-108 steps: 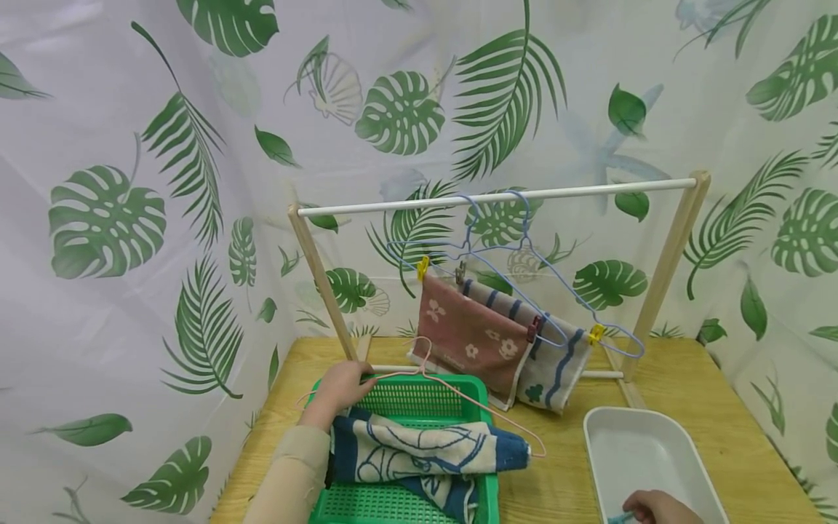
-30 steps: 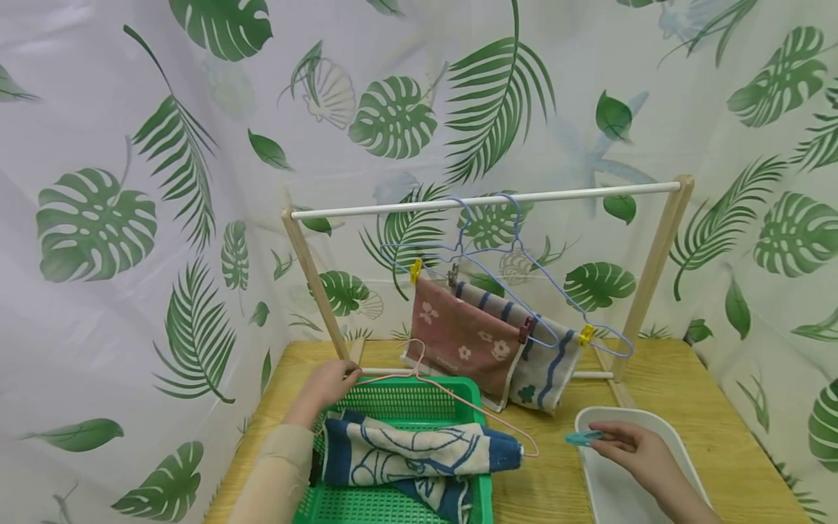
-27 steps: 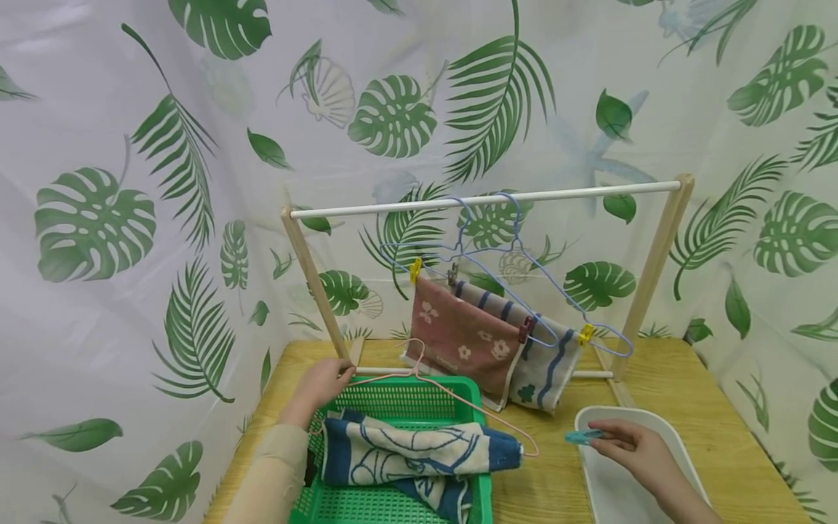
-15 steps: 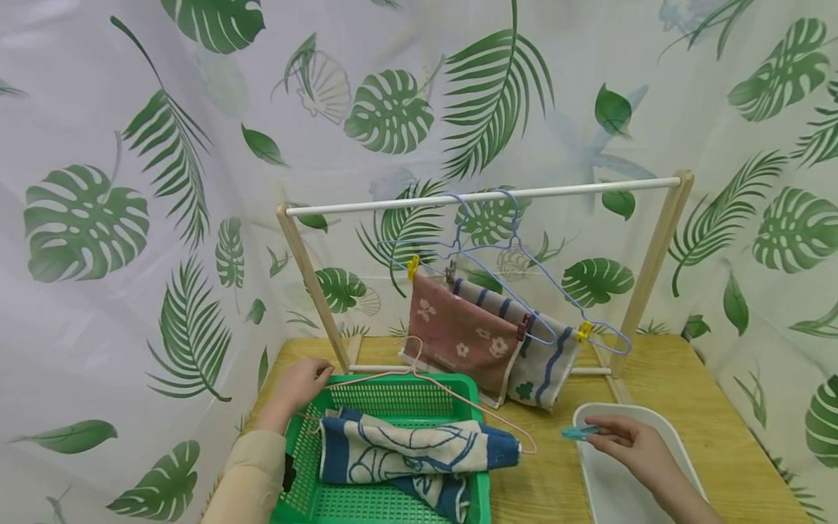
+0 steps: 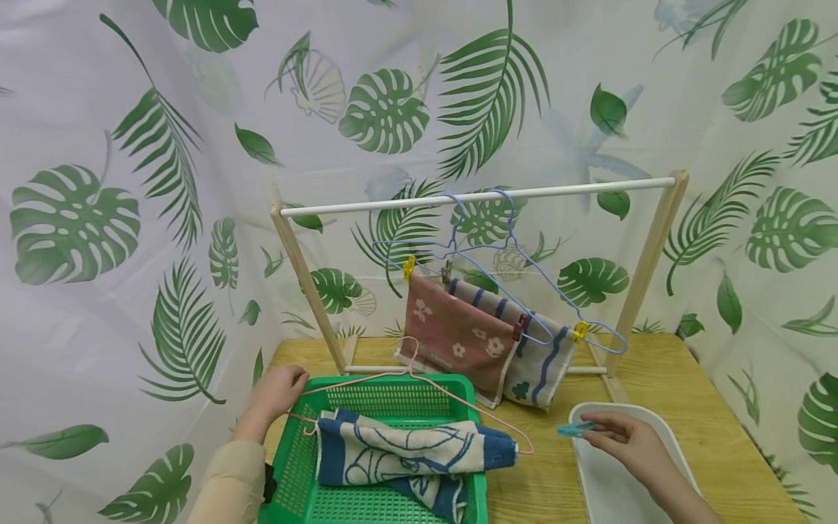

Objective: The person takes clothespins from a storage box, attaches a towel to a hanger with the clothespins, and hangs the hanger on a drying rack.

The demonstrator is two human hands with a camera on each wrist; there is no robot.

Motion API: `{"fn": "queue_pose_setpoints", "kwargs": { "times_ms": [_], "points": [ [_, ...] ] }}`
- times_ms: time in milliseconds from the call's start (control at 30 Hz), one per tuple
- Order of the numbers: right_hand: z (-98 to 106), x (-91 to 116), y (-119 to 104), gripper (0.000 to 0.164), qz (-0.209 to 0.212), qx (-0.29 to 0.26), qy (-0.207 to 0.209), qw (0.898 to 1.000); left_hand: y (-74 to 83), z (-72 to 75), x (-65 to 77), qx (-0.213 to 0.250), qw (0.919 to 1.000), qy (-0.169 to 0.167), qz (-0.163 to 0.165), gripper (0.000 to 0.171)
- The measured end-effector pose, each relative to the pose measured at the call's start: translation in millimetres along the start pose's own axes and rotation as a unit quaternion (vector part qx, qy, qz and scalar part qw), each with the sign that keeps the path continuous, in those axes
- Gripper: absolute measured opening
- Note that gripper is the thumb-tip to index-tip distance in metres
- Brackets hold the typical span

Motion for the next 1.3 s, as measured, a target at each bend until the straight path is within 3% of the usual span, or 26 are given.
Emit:
{"fn": "queue_pose_setpoints", "kwargs": {
  "times_ms": [500,700,933,1300],
  "points": [
    [-5,-5,-3,0.050,0.014,-0.005,-0.004,1.000,-18.7,-4.7,10.0,-0.011,0.9994,-0.010,0.032,0.027],
    [-7,-6,-1,0.049,0.014,-0.007,-0.005,1.000,-23.2,-6.6,13.1,0.005,0.9986,-0.033,0.041,0.036],
    [-8,-7,2,0.049,0.011,-0.010,-0.004,1.000,-21.0,-3.5,15.3,0.026,0.9979,-0.055,0.021,0.018],
    [-9,-6,4,0.050,0.001,-0.013,-0.005,1.000,-21.5,4.4,20.4,0.072,0.9940,-0.081,0.012,0.009]
  ]
}}
Point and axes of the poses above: each hand's wrist, its own x-axis away from the middle knuckle, its own z-axis out of the back of the hand, y = z × x, the point moved 7 cm from there along -x, towards the middle knuckle, and after that the axes turned 8 degrees about z, right-handed, at the moved point
